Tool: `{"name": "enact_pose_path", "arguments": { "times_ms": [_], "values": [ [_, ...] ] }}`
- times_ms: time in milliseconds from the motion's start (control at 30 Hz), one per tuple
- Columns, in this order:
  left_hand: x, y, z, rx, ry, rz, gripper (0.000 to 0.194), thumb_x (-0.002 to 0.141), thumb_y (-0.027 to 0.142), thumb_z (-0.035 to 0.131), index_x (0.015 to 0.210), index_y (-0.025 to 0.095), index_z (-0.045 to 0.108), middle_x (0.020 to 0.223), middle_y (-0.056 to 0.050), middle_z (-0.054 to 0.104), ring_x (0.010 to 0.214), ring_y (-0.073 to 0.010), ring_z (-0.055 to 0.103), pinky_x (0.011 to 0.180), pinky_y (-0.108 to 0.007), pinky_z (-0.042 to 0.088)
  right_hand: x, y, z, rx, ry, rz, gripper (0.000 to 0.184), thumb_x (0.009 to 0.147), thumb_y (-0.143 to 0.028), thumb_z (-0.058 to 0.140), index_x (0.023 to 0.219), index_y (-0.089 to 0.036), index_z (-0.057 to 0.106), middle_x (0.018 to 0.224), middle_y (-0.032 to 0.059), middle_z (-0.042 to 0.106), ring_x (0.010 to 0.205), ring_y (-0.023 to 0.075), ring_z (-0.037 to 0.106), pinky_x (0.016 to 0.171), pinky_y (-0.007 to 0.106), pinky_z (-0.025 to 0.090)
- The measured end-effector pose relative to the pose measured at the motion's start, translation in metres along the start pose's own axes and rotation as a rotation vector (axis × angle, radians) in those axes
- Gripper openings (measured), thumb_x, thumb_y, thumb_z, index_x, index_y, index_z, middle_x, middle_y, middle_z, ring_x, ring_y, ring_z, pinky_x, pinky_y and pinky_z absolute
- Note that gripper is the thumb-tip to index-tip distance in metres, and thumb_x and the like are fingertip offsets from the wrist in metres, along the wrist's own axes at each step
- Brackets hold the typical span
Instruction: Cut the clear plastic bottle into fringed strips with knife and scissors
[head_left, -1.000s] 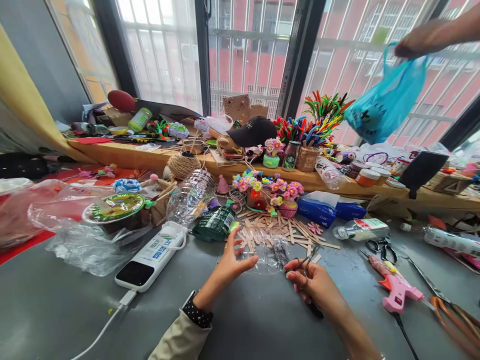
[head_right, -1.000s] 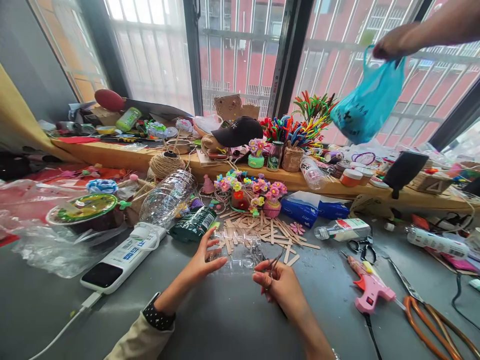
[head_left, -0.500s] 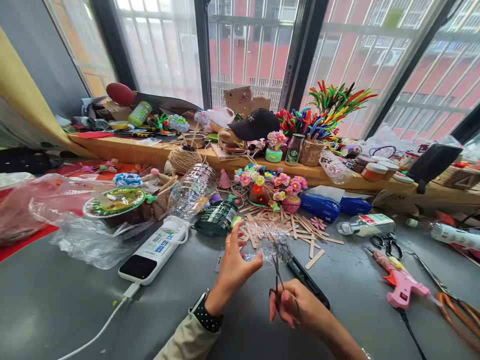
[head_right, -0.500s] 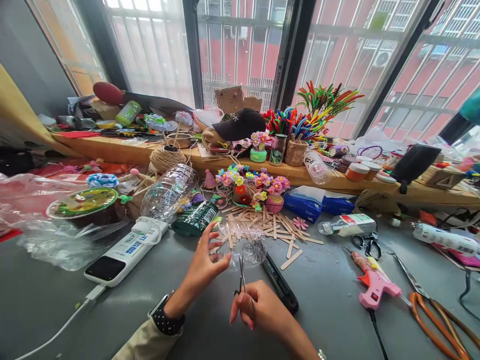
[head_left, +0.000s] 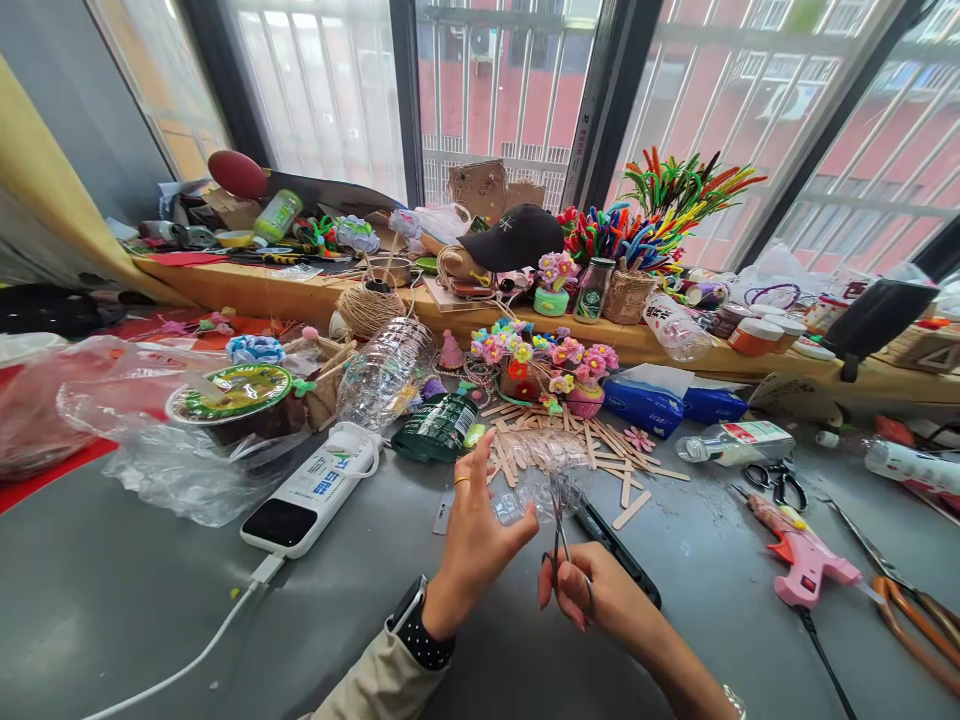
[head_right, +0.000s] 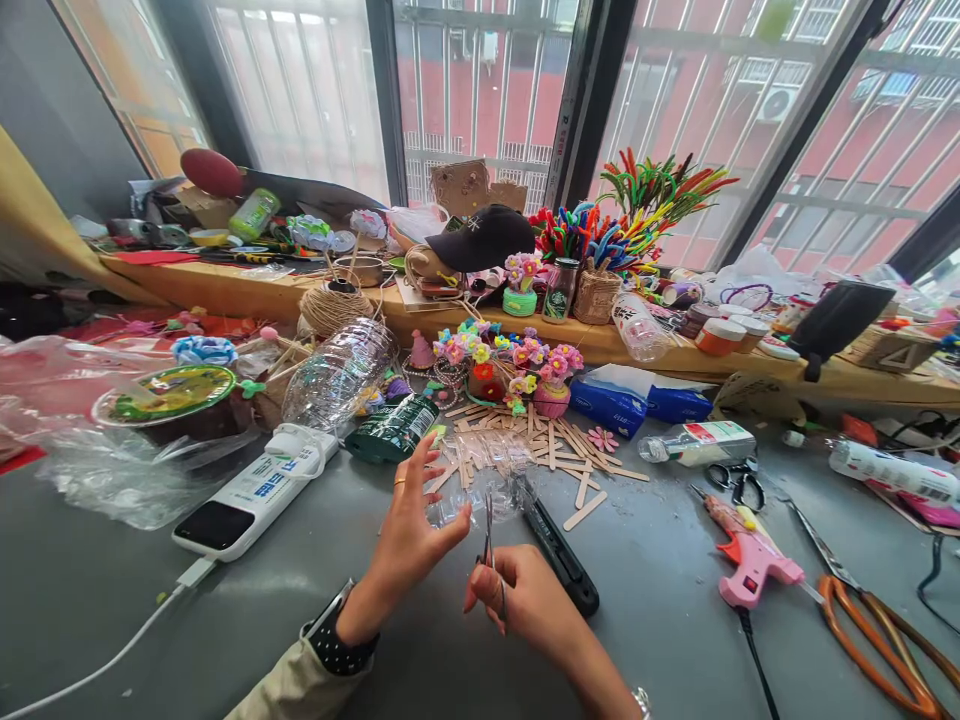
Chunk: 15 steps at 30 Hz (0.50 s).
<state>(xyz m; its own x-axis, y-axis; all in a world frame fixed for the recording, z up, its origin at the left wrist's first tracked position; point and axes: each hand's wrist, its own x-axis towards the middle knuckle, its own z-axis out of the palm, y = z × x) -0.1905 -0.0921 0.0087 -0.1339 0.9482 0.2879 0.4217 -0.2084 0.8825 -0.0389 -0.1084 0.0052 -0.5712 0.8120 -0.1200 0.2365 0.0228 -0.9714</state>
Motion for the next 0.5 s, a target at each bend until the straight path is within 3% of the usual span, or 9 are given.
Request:
{"name": "enact_pose_path", "arguments": {
  "times_ms": [500],
  "values": [
    [-0.0059, -0.0005, 0.0059, 0.138, 0.015, 0.202, 0.080, 0.065, 0.018, 0.058, 0.132, 0.028, 0.015, 0.117, -0.008, 0.033, 0.105, -0.0227, 0.041, 0.086, -0.040, 0.041, -0.0001, -0.0014, -0.0055, 0.043, 0.051, -0.009, 0.066, 0.065, -0.075, 0.036, 0.060, -0.012, 0.056, 0.036, -0.0074, 0.035, 0.033, 0.0041, 0.028, 0.039, 0.019, 0.022]
  ]
}}
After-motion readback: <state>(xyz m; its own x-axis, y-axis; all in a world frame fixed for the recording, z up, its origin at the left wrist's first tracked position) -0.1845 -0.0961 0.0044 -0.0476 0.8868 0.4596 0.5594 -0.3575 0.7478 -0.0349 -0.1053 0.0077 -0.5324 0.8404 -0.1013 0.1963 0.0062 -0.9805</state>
